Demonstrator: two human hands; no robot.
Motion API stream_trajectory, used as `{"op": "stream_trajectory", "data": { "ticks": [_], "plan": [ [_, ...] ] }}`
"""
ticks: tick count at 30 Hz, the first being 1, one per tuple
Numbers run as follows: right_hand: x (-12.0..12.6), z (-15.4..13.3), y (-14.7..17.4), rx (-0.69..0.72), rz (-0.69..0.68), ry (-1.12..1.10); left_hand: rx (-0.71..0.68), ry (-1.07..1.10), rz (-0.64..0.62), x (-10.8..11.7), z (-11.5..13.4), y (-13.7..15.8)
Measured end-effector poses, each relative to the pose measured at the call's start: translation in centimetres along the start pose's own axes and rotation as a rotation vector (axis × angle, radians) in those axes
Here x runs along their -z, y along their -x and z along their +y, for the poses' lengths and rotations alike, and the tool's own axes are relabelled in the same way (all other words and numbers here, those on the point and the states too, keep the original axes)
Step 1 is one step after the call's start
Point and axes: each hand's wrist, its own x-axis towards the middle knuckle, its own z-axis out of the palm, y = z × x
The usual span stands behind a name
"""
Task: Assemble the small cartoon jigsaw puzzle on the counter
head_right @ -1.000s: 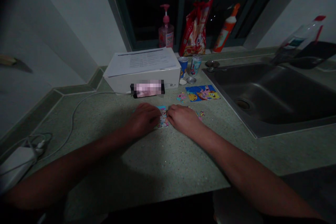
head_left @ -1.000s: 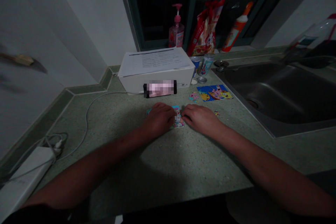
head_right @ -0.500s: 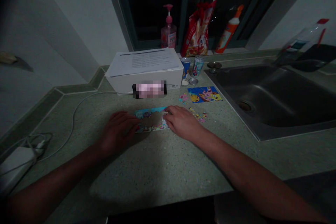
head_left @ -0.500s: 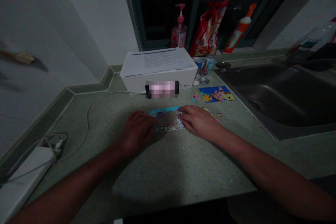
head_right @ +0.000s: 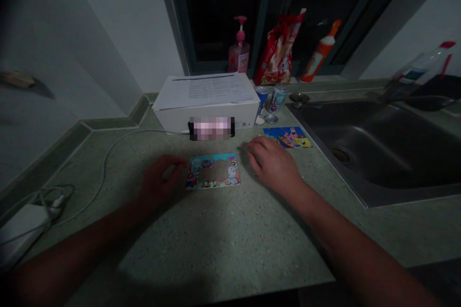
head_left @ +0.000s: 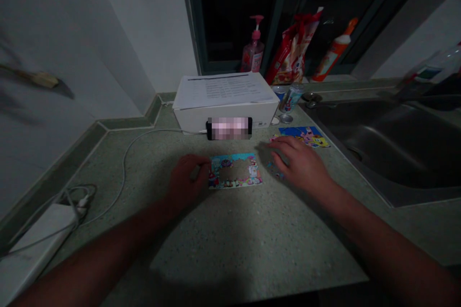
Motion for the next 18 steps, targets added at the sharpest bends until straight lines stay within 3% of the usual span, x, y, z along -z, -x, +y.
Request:
{"op": "stream_trajectory", "data": {
  "ticks": [6,18],
  "plan": [
    [0.9,1.7,-0.1,-0.075,-0.014,0.110,0.063,0.030,-0.006,-0.5,-0.7,-0.1],
    [1.2,2.2,-0.1,-0.128,-0.074,0.183,0.170,0.084,-0.029,-0.4,-0.1,-0.2]
  ]
}}
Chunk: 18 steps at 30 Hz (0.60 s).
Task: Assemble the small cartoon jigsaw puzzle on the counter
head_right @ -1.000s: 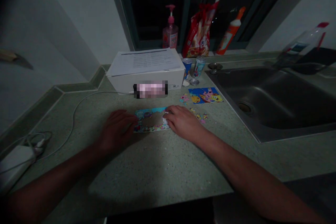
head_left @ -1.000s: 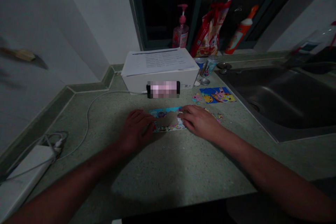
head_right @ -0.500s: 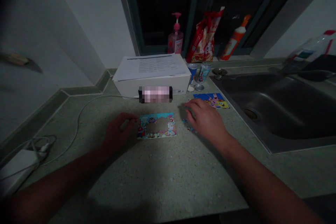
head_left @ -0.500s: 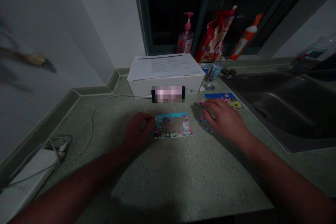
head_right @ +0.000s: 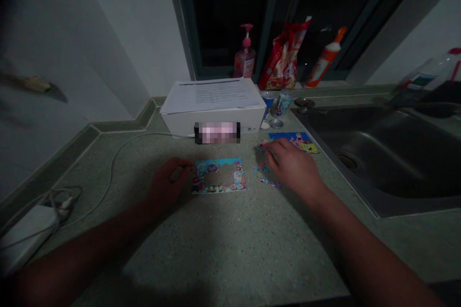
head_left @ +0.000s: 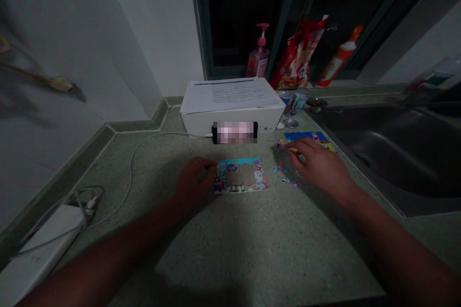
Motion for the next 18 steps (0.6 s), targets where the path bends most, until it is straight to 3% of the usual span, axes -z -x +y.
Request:
{"op": "stream_trajectory", "data": {
  "ticks": [18],
  "plan": [
    [0.5,0.9,0.2,-0.032,-0.111,0.111,0.024,-0.011,-0.052,0.1,0.1,-0.1]
  ]
}}
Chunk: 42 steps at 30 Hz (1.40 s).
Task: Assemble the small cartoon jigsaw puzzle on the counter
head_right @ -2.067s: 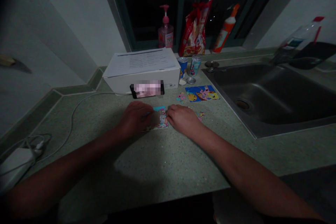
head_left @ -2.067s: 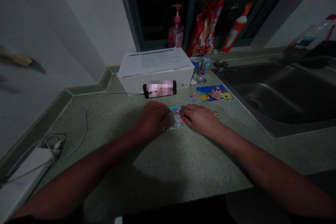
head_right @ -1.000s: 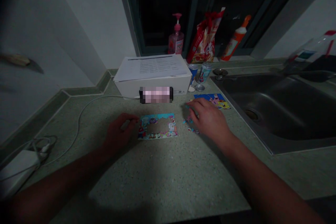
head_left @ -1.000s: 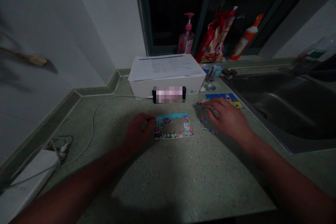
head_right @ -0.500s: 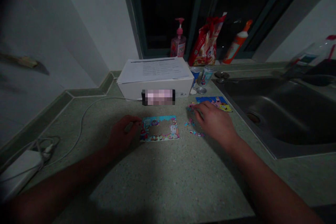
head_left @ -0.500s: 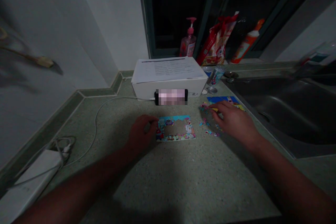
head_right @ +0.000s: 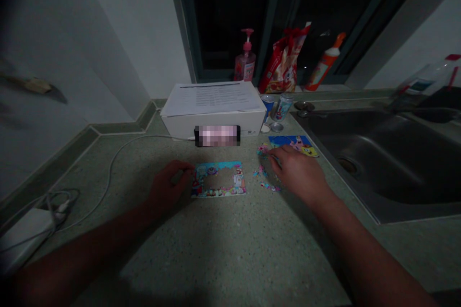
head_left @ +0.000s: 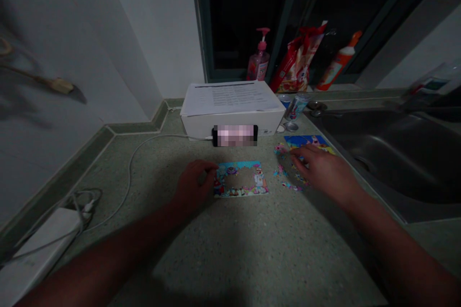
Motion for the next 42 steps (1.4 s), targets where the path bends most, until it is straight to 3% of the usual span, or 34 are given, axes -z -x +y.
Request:
{"op": "stream_trajectory", "data": {
  "ticks": [5,13,32,42],
  "plan": [
    [0.7,0.0,0.2,-0.018,-0.077,0.007,-0.025,-0.008,0.008,-0.1,0.0,-0.1],
    [1.6,-0.2,0.1,-0.057,-0.319,0.022,-0.018,-0.010,-0.002,0.0,-0.2,-0.2],
    [-0.5,-1.3,-0.1,0.044,-0.279,-0.217,-0.062,-0.004,-0.006,-0.1,-0.5,0.0],
    [-1.0,-1.0,-0.2,-0.028,-0.247,-0.315,-0.076,-0.002,-0.024,-0.2,-0.3,0.2]
  ]
}}
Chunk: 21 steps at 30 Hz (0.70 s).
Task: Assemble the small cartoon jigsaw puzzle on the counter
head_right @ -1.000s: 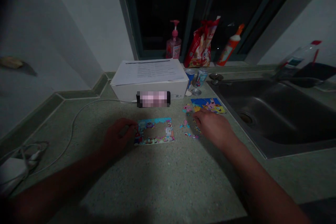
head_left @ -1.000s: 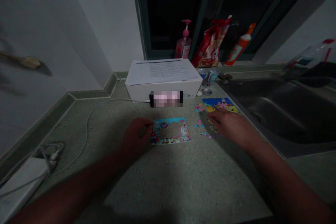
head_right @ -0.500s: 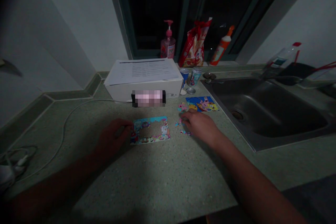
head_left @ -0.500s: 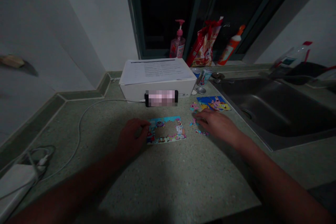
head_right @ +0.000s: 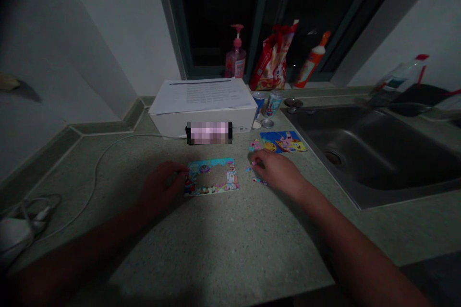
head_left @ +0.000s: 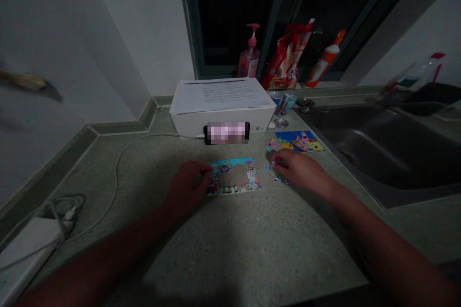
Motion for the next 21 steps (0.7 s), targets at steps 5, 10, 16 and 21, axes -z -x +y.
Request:
{"op": "stream_trajectory", "data": {
  "ticks": [5,10,16,21],
  "plan": [
    [-0.3,0.8,-0.2,0.026,0.023,-0.188,-0.016,0.002,-0.008,0.1,0.3,-0.1],
    [-1.2,-0.3,-0.3,0.008,0.043,-0.501,-0.075,-0.020,-0.055,0.3,1.1,0.1],
    [-3.0,-3.5,0.0,0.015,0.082,-0.715,-0.248,-0.084,-0.102,-0.1,1.5,0.5],
    [-4.0,-4.9,0.1,-0.020,0.066,-0.852,-0.356,-0.100,-0.121,-0.4,1.8,0.9]
  ]
}}
